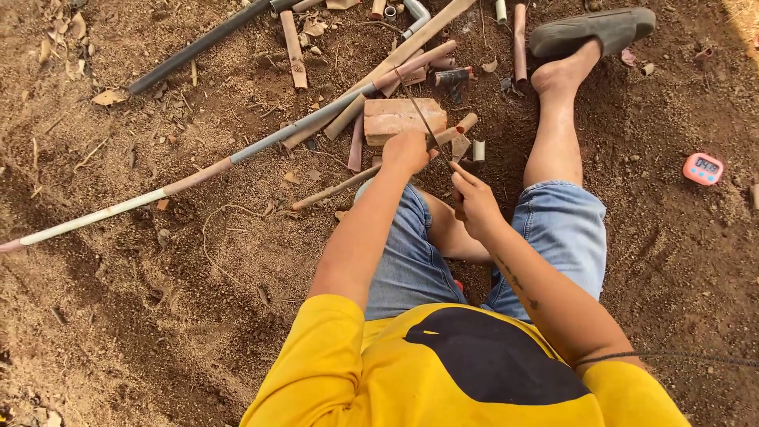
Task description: Filing a notch into a small PVC pipe segment using a hacksaw blade while sitting on the ground.
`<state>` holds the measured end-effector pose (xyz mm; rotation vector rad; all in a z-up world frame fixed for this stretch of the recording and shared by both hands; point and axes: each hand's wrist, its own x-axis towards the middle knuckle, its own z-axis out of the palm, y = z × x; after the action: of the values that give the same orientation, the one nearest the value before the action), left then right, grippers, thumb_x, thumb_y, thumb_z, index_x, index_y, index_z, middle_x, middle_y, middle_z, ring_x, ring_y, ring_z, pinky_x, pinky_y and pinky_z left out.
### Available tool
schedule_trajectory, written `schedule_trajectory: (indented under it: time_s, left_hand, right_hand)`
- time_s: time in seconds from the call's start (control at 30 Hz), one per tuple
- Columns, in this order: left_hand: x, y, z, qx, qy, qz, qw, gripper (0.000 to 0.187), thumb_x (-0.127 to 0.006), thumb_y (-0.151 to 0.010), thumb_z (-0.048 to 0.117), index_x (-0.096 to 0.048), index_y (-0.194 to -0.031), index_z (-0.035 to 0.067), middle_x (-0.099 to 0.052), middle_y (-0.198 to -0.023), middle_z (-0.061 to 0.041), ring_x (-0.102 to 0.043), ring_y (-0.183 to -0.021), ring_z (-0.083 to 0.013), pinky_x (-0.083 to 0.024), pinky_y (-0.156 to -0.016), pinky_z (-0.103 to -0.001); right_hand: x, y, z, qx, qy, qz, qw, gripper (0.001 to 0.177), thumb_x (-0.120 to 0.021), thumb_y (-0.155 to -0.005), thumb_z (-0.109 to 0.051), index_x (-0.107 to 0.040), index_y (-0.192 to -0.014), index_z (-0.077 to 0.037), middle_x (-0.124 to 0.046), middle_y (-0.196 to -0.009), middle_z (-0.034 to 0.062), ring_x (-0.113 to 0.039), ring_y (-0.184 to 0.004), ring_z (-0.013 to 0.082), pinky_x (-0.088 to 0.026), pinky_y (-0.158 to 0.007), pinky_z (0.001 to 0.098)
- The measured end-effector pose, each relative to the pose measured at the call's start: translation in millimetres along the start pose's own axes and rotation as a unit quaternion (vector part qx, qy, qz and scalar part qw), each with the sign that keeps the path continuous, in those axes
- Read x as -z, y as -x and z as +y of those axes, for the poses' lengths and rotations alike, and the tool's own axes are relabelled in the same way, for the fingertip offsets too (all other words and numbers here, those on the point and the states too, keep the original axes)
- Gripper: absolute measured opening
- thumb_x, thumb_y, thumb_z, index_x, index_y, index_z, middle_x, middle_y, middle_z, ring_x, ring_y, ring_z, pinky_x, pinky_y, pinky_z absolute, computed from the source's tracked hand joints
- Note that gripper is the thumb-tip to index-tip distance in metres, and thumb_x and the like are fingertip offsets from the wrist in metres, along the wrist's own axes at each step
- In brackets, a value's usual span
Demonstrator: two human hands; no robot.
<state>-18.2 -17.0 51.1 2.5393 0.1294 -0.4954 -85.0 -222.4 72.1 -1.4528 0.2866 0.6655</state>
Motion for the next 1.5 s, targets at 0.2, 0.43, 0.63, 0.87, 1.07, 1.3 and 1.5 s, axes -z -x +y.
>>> schedule_trajectory:
  time_s: [0.2, 0.43, 0.63, 0.87, 1.07, 1.3, 1.5]
  left_hand:
    - [-6, -10, -9, 0.074, 0.004, 0.034, 0.997, 0.034, -0.06, -0.096, 0.028, -0.078, -0.114, 0.006, -0.079, -0.107, -0.019, -0.077, -0.11, -0.0412, -0.061, -0.094, -0.054]
    - [-22, -36, -39, 0.108, 0.006, 0.04, 0.993, 0.039, -0.07, -0.095, 0.041, -0.078, -0.115, 0.008, -0.079, -0.111, -0.016, -0.076, -0.114, -0.0388, -0.06, -0.098, -0.052]
    - [-15, -24, -24, 0.081, -0.004, 0.038, 0.996, 0.037, -0.067, -0.097, 0.037, -0.079, -0.112, 0.006, -0.079, -0.11, -0.02, -0.076, -0.112, -0.0421, -0.061, -0.097, -0.055]
    - [-5, -7, -10, 0.025, -0.027, 0.066, 0.997, 0.028, -0.063, -0.1, 0.02, -0.08, -0.111, 0.002, -0.08, -0.1, -0.021, -0.079, -0.099, -0.0397, -0.065, -0.088, -0.05]
    - [-15, -26, -32, 0.097, 0.017, 0.047, 0.994, 0.04, -0.07, -0.095, 0.039, -0.079, -0.114, 0.006, -0.079, -0.111, -0.019, -0.076, -0.114, -0.0398, -0.061, -0.098, -0.053]
    - [-10, -19, -27, 0.097, 0.029, 0.037, 0.994, 0.041, -0.07, -0.096, 0.039, -0.079, -0.117, 0.005, -0.079, -0.112, -0.02, -0.076, -0.115, -0.0402, -0.06, -0.099, -0.052]
    - [-9, -14, -15, 0.061, 0.012, 0.035, 0.997, 0.039, -0.071, -0.097, 0.036, -0.079, -0.114, 0.002, -0.079, -0.106, -0.021, -0.077, -0.109, -0.0416, -0.061, -0.096, -0.053]
  right_hand:
    - [-11, -5, -1, -0.002, -0.005, -0.011, 1.0, 0.05, -0.053, -0.113, -0.03, -0.049, -0.162, -0.021, -0.037, -0.07, -0.0045, -0.03, -0.05, 0.0035, -0.021, -0.046, 0.02]
    - [18, 51, 20, -0.044, -0.012, -0.018, 0.999, 0.051, -0.053, -0.113, -0.026, -0.048, -0.163, -0.017, -0.035, -0.067, -0.0068, -0.026, -0.05, 0.0017, -0.022, -0.045, 0.019]
    - [30, 49, 17, -0.019, -0.019, -0.016, 0.999, 0.052, -0.053, -0.113, -0.024, -0.046, -0.163, -0.013, -0.034, -0.066, -0.0082, -0.026, -0.049, 0.0004, -0.022, -0.043, 0.0182]
    - [-6, 1, -4, -0.006, -0.003, -0.031, 1.0, 0.051, -0.053, -0.114, -0.03, -0.048, -0.163, -0.019, -0.038, -0.07, -0.0051, -0.029, -0.051, 0.0031, -0.021, -0.047, 0.0204]
    - [1, 17, 12, -0.016, -0.014, -0.021, 1.0, 0.051, -0.054, -0.113, -0.031, -0.048, -0.163, -0.022, -0.036, -0.07, -0.0048, -0.029, -0.051, 0.0036, -0.02, -0.047, 0.0202]
    - [34, 64, 25, -0.061, -0.044, -0.016, 0.997, 0.055, -0.056, -0.111, -0.028, -0.046, -0.164, -0.02, -0.035, -0.069, -0.0074, -0.027, -0.05, 0.0008, -0.022, -0.044, 0.0166]
    - [20, 41, 6, -0.048, -0.029, -0.023, 0.998, 0.053, -0.054, -0.113, -0.028, -0.045, -0.164, -0.02, -0.037, -0.071, -0.0059, -0.029, -0.051, 0.0016, -0.023, -0.045, 0.0175]
